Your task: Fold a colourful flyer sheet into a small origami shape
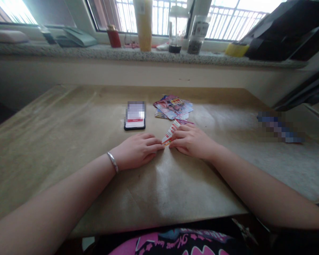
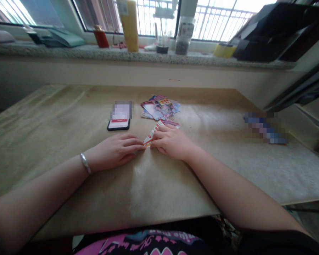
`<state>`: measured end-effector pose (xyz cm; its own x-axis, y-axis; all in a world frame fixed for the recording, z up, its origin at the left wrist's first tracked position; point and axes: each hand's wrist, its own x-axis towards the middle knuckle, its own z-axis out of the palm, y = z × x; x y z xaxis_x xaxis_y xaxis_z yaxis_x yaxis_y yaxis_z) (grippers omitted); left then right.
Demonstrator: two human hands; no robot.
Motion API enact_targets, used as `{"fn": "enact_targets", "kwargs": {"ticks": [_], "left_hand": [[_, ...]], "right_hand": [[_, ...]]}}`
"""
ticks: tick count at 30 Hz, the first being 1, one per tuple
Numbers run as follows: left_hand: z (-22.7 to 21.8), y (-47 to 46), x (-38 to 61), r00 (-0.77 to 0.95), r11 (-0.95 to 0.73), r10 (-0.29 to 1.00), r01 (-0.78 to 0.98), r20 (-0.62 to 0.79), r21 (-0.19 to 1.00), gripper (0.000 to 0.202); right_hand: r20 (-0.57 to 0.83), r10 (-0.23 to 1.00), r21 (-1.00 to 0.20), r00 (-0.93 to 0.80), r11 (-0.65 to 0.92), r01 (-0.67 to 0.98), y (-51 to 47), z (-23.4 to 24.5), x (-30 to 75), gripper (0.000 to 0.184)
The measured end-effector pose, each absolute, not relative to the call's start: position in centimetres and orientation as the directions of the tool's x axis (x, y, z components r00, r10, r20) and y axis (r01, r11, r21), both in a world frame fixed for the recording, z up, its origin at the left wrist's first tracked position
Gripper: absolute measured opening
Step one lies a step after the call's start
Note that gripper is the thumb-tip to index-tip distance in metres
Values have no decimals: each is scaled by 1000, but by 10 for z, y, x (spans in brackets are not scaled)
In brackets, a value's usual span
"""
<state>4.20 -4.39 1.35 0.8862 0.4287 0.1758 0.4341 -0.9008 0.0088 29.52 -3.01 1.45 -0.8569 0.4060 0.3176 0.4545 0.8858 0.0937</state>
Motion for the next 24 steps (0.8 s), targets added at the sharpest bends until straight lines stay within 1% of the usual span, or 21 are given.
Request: {"fn": "enact_targets", "kwargs": {"ticks": [3, 6, 9, 12, 14, 18, 24], "left_hand": [[12, -45, 42, 888, -902, 427, 433, 172, 3, 36], [12, -46, 44, 882, -896, 436, 444, 177, -2, 35], [15, -45, 44, 881, -896, 435, 445, 187, -8, 32], [18, -43, 41, 885, -902, 421, 432, 201, -9, 29], [19, -42, 39, 887, -907, 412, 421, 209, 0, 29], [19, -42, 37, 887, -911, 408, 412, 216, 29, 30], [17, -42, 37, 883, -905, 423, 424, 205, 40, 32]], "right_hand": [[312, 404, 93, -860, 888, 451, -29, 14, 298, 22], [338, 405, 79, -849, 887, 455, -29, 9, 298, 23], [376, 410, 34, -831, 890, 455, -28, 2, 295, 23], [405, 426, -36, -809, 892, 451, -27, -3, 289, 23], [417, 437, -54, -797, 887, 458, -28, -4, 287, 24], [404, 434, -19, -805, 884, 467, -29, -4, 286, 23], [379, 425, 45, -822, 879, 475, -29, 4, 292, 22]]}}
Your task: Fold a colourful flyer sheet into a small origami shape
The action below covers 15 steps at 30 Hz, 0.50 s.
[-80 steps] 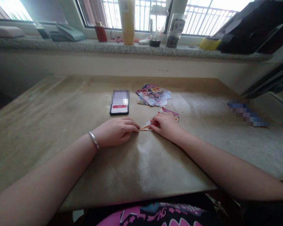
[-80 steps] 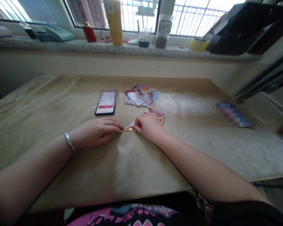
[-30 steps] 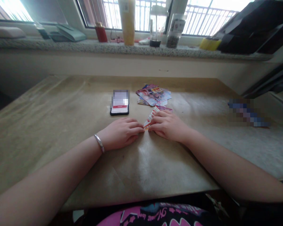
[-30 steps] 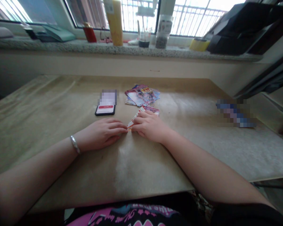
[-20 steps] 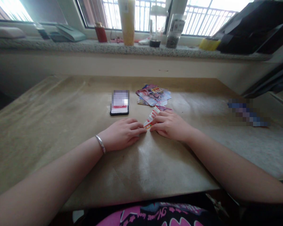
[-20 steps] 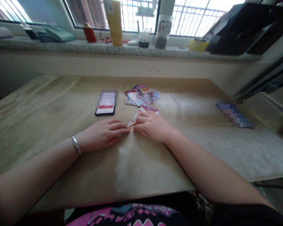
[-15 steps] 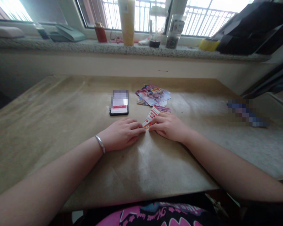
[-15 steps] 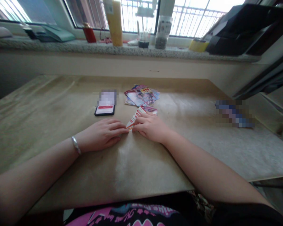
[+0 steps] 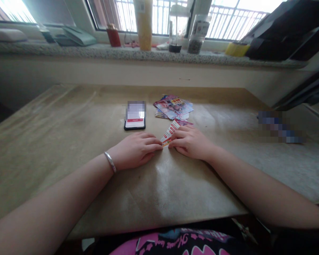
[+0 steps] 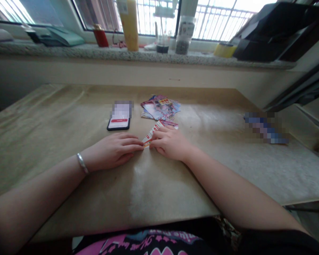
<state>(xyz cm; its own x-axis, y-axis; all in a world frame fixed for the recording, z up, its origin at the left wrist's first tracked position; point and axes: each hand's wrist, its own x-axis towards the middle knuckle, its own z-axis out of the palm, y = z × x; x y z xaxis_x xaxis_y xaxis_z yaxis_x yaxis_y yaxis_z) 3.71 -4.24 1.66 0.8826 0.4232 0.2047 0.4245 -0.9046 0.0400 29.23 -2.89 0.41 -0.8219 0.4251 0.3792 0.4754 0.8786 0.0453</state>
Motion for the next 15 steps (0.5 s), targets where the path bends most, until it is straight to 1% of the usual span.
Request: {"fn": "enact_targets", "kwargs": {"ticks": [5, 10, 15], "left_hand": [[17, -42, 38, 882, -902, 430, 430, 194, 47, 32], [18, -42, 38, 880, -900, 435, 432, 190, 57, 32], [18, -42, 38, 876, -899, 437, 434, 204, 62, 33]], "right_hand": [[324, 436, 71, -839, 873, 482, -29, 10, 299, 21], [305, 450, 35, -839, 875, 483, -28, 13, 304, 22], [306, 442, 24, -843, 882, 471, -27, 15, 306, 21]]}}
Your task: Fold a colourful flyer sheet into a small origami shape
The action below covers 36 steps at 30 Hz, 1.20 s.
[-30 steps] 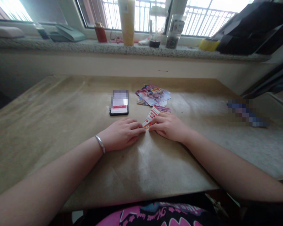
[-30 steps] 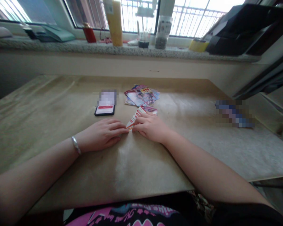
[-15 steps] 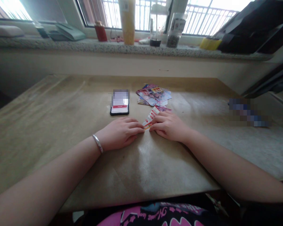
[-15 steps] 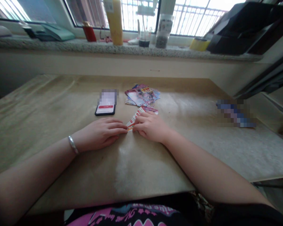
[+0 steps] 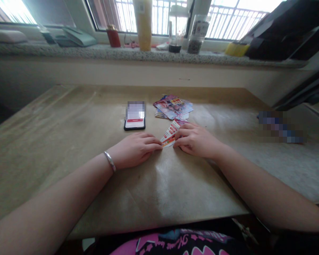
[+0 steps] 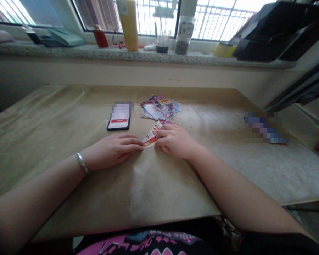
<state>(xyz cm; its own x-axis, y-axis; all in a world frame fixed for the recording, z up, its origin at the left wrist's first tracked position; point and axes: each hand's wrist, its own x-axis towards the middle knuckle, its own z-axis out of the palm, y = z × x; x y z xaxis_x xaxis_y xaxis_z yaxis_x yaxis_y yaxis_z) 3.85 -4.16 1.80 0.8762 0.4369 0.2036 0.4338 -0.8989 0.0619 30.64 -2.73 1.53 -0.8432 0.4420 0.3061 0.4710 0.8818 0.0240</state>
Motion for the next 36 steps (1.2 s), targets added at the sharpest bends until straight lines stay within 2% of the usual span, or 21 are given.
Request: {"fn": "enact_targets", "kwargs": {"ticks": [8, 16, 24, 36], "left_hand": [[18, -40, 38, 883, -909, 413, 417, 224, 32, 28], [18, -40, 39, 887, -910, 396, 414, 237, -29, 25], [21, -37, 30, 879, -902, 411, 430, 242, -27, 23], [20, -37, 31, 881, -892, 431, 448, 194, -55, 29]], "right_hand": [[315, 439, 11, -842, 885, 465, -25, 14, 312, 22], [398, 422, -45, -814, 896, 442, -25, 8, 310, 22], [429, 506, -161, -749, 858, 487, -39, 2, 291, 22], [416, 490, -52, -765, 854, 518, -36, 0, 289, 25]]}}
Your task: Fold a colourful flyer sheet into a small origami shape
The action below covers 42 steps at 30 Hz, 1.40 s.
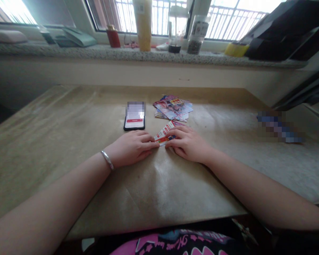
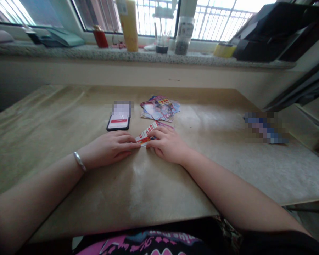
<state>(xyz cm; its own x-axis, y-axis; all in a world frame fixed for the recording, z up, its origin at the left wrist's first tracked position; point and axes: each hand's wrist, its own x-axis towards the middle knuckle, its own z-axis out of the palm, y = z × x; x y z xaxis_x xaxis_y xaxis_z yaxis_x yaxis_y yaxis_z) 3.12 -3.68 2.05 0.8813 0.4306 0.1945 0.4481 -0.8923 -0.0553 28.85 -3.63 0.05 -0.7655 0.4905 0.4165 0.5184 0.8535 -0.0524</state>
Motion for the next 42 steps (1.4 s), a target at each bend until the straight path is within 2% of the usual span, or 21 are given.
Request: {"fn": "enact_targets", "kwargs": {"ticks": [10, 29, 42], "left_hand": [[19, -38, 32, 881, -893, 431, 447, 194, -47, 30], [18, -38, 31, 877, -893, 430, 449, 215, -44, 31], [15, -37, 31, 872, -892, 442, 452, 212, 2, 30]], "right_hand": [[363, 464, 36, -808, 859, 510, -33, 11, 297, 24], [298, 450, 33, -842, 877, 480, -30, 17, 305, 24], [321, 445, 98, -836, 863, 496, -26, 15, 309, 22]]}}
